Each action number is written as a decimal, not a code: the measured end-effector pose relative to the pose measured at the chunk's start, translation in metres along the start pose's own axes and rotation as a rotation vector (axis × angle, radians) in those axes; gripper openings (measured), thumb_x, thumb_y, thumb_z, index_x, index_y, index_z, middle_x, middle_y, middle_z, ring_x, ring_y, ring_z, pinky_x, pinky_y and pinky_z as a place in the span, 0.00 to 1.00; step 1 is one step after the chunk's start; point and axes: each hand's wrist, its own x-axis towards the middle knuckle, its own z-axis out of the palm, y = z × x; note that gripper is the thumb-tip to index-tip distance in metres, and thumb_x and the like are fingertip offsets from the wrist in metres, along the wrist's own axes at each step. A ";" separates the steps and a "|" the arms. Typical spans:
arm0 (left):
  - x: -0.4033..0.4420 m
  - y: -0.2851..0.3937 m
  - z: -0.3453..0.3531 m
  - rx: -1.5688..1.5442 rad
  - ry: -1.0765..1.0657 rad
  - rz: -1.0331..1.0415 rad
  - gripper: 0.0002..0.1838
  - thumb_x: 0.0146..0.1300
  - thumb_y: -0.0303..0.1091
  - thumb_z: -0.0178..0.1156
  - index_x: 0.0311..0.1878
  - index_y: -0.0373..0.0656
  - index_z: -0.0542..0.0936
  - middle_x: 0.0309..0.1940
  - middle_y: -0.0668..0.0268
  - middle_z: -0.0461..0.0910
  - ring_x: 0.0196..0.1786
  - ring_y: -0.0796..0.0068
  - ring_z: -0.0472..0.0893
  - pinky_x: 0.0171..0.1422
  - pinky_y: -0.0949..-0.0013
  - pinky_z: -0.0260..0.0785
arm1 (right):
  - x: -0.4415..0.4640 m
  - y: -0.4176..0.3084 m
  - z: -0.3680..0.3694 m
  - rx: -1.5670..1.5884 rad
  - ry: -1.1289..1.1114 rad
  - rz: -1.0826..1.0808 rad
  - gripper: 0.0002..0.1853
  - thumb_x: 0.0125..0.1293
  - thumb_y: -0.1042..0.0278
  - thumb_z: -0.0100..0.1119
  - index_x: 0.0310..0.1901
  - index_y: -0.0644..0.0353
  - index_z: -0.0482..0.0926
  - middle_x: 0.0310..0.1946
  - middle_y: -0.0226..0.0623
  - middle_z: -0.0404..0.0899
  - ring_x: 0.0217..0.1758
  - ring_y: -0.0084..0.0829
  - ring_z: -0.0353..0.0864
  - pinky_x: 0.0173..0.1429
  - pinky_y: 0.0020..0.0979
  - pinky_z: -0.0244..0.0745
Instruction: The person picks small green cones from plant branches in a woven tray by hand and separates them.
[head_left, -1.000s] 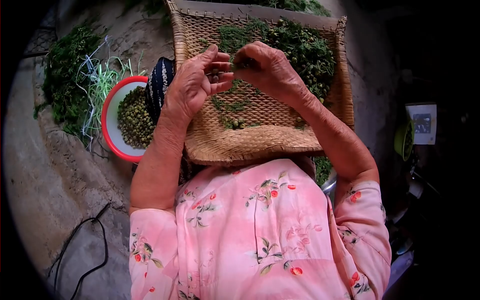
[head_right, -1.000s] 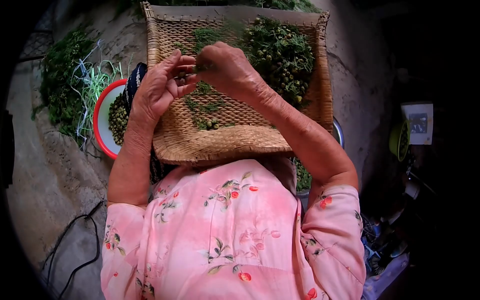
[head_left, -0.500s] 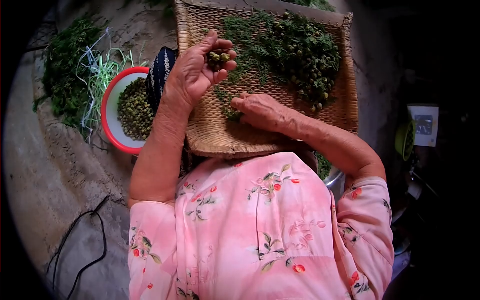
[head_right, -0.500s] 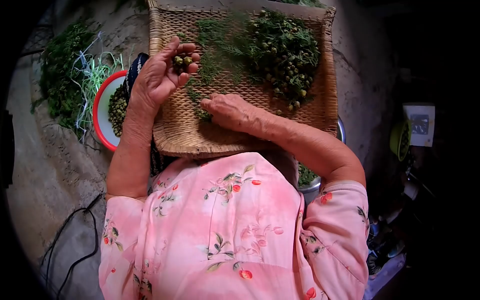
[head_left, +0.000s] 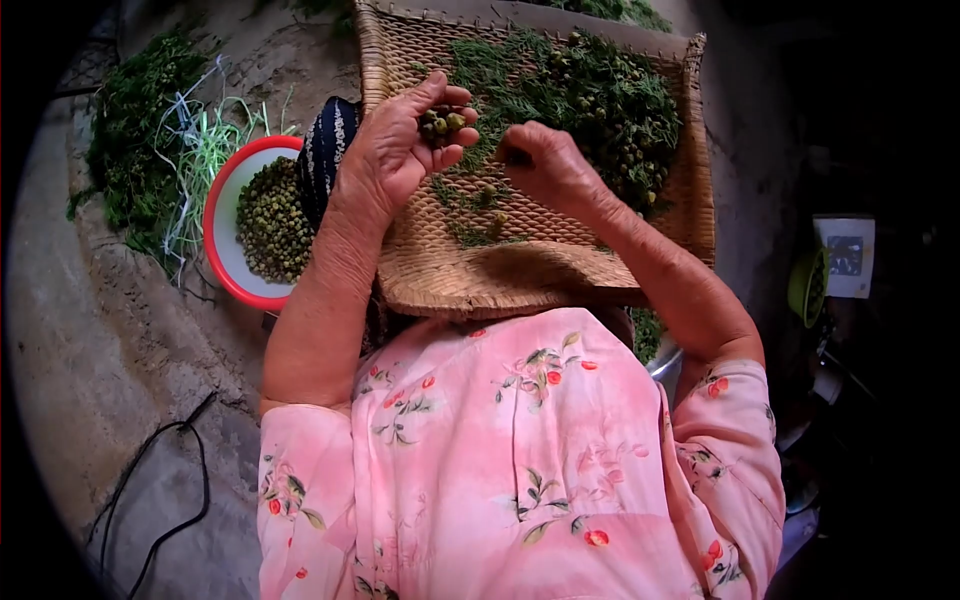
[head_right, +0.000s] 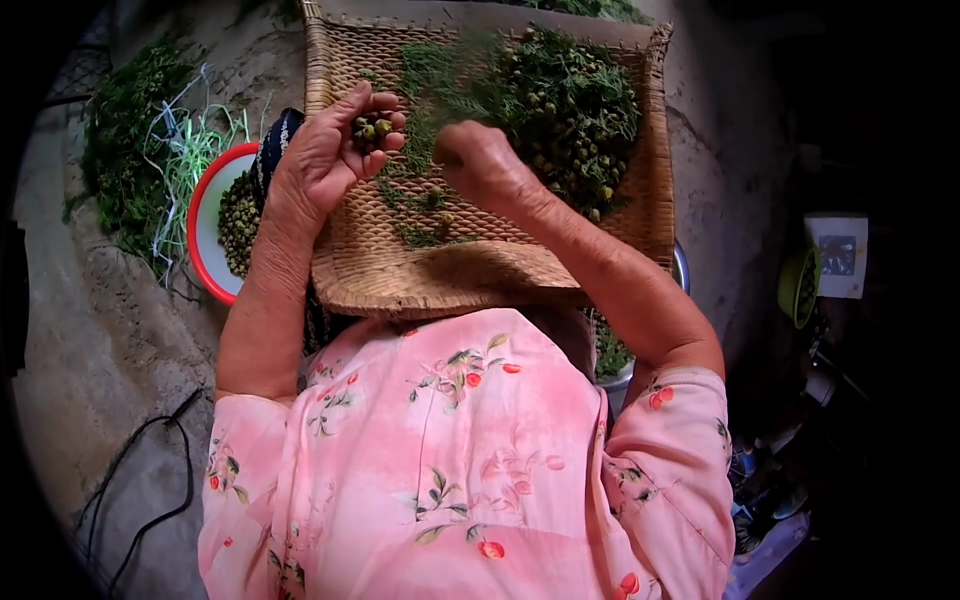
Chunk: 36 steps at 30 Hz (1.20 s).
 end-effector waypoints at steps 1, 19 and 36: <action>0.000 -0.001 0.001 -0.004 -0.002 0.001 0.18 0.65 0.47 0.54 0.42 0.40 0.78 0.31 0.63 0.80 0.29 0.77 0.81 0.25 0.81 0.73 | 0.002 -0.001 -0.005 -0.025 0.034 -0.020 0.05 0.51 0.76 0.55 0.32 0.63 0.76 0.31 0.47 0.74 0.37 0.45 0.77 0.42 0.39 0.73; -0.001 0.000 0.001 -0.011 0.005 0.011 0.17 0.66 0.46 0.53 0.42 0.40 0.78 0.31 0.64 0.80 0.30 0.77 0.81 0.25 0.80 0.73 | -0.021 0.014 0.019 -0.192 -0.253 -0.158 0.09 0.50 0.74 0.60 0.32 0.65 0.71 0.32 0.47 0.70 0.38 0.48 0.72 0.41 0.42 0.69; 0.003 -0.003 0.003 0.020 0.022 -0.016 0.16 0.67 0.45 0.51 0.41 0.40 0.76 0.30 0.64 0.79 0.28 0.75 0.80 0.24 0.79 0.73 | 0.003 0.001 0.004 -0.087 0.125 -0.140 0.06 0.57 0.76 0.53 0.36 0.62 0.70 0.32 0.46 0.70 0.37 0.48 0.74 0.39 0.42 0.70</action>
